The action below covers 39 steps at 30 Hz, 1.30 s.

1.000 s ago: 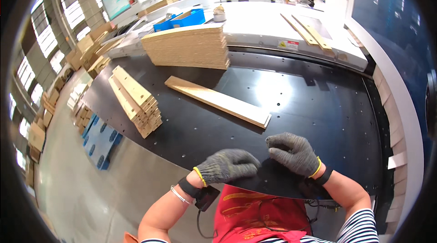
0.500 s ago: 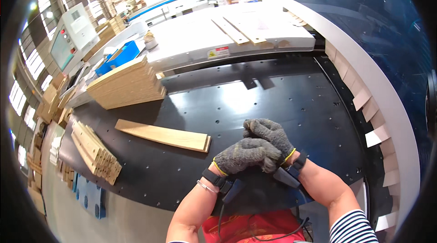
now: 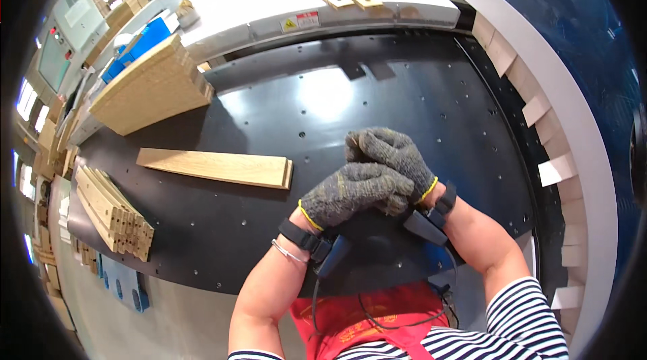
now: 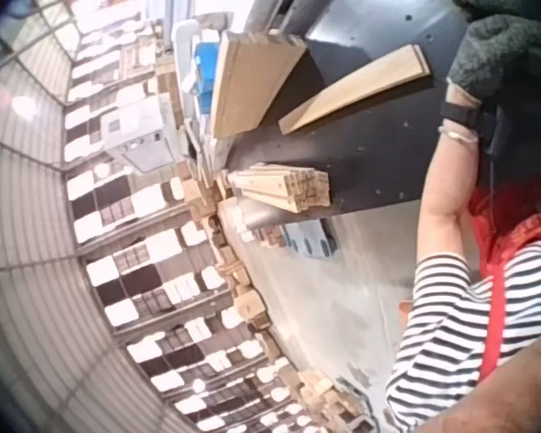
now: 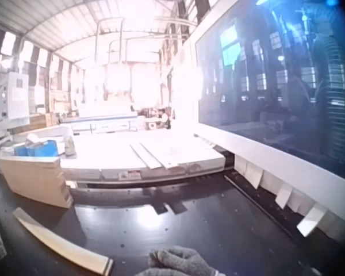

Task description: The person uses a handheld electric sander to smooth the surfaces of rectangular wooden planks on a workbench. They handle the planks one at a time, moving them from a stack to the work area, sanding them, and then placing them back into a pile.

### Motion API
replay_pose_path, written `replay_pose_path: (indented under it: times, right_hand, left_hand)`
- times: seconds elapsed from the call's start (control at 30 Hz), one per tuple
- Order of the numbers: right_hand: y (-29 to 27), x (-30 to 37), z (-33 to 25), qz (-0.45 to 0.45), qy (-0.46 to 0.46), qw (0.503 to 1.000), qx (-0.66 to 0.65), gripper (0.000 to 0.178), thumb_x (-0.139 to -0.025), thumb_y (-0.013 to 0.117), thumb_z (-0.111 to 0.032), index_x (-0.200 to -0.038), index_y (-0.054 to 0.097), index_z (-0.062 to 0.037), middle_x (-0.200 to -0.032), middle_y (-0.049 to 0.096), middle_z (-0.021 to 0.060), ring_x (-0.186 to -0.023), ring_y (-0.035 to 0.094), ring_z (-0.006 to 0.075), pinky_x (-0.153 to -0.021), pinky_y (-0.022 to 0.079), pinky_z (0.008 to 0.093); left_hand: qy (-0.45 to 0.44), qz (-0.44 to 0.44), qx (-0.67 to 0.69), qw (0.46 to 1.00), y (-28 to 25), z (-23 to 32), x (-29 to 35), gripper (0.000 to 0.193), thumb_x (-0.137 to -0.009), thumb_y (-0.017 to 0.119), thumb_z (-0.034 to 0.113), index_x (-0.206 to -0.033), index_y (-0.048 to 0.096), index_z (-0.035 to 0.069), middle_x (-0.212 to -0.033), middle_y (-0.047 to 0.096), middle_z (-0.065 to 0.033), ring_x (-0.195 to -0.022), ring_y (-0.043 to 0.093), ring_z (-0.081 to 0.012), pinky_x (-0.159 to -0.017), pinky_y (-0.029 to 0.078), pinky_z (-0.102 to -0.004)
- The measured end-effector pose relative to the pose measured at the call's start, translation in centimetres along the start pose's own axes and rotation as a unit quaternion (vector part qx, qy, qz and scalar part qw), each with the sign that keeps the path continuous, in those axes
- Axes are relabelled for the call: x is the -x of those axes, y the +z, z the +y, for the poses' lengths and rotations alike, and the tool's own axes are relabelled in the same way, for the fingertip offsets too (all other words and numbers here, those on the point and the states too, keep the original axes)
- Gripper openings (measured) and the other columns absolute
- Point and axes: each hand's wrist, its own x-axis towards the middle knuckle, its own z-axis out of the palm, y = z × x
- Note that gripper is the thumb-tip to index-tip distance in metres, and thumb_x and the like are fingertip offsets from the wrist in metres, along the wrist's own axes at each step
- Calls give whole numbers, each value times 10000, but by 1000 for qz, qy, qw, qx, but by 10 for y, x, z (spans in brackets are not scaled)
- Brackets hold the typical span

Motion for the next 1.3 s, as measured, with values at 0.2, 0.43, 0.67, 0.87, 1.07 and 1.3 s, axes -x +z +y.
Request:
replay_pose_path:
  times: [0.2,0.43,0.67,0.87,1.07,1.3]
  right_hand:
    - [5,-1,2,6,18,1000,-9,305,-1092,674,-262,-1255,745,-15,-1104,777,59,-1024,714,136,-904,587,320]
    - [5,0,3,0,7,1000,1,312,-1090,678,-266,-1267,740,-16,-1123,772,57,-1031,708,137,-918,583,316]
    - [6,0,5,49,-12,997,58,300,-1088,688,-254,-1234,756,-1,-1107,774,54,-1007,688,111,-892,574,299]
    - [-31,-52,8,125,-91,968,196,247,-1062,713,-190,-1227,763,-13,-1045,770,55,-816,664,95,-728,563,295]
    - [-183,-197,17,349,-178,858,331,387,-1002,755,-220,-1300,704,22,-1039,781,119,-843,720,173,-769,589,339]
    - [-276,-303,23,303,-122,826,460,445,-967,756,-372,-1202,758,6,-1049,754,200,-909,711,337,-799,567,440]
  left_hand:
    - [12,-14,2,1000,-6,1,4,349,-1087,631,261,-1274,753,-7,-1098,783,-101,-1011,743,-192,-925,590,-352]
    - [-7,11,34,999,-5,6,7,341,-1097,624,258,-1269,755,-6,-1092,783,-106,-1021,744,-198,-933,592,-360]
    - [16,3,-26,1000,-7,7,6,314,-1104,614,245,-1273,772,33,-1131,774,-86,-1034,726,-176,-946,581,-352]
    - [-24,24,95,995,-14,-1,2,422,-1111,626,287,-1398,669,-19,-1230,757,-120,-1112,719,-202,-989,583,-367]
    - [-31,19,121,992,-21,2,-1,461,-1103,641,329,-1413,657,-13,-1221,761,-117,-1125,724,-207,-973,586,-363]
    - [-48,15,127,991,-20,9,-5,421,-1096,644,280,-1420,665,12,-1233,758,-92,-1137,719,-172,-968,586,-339]
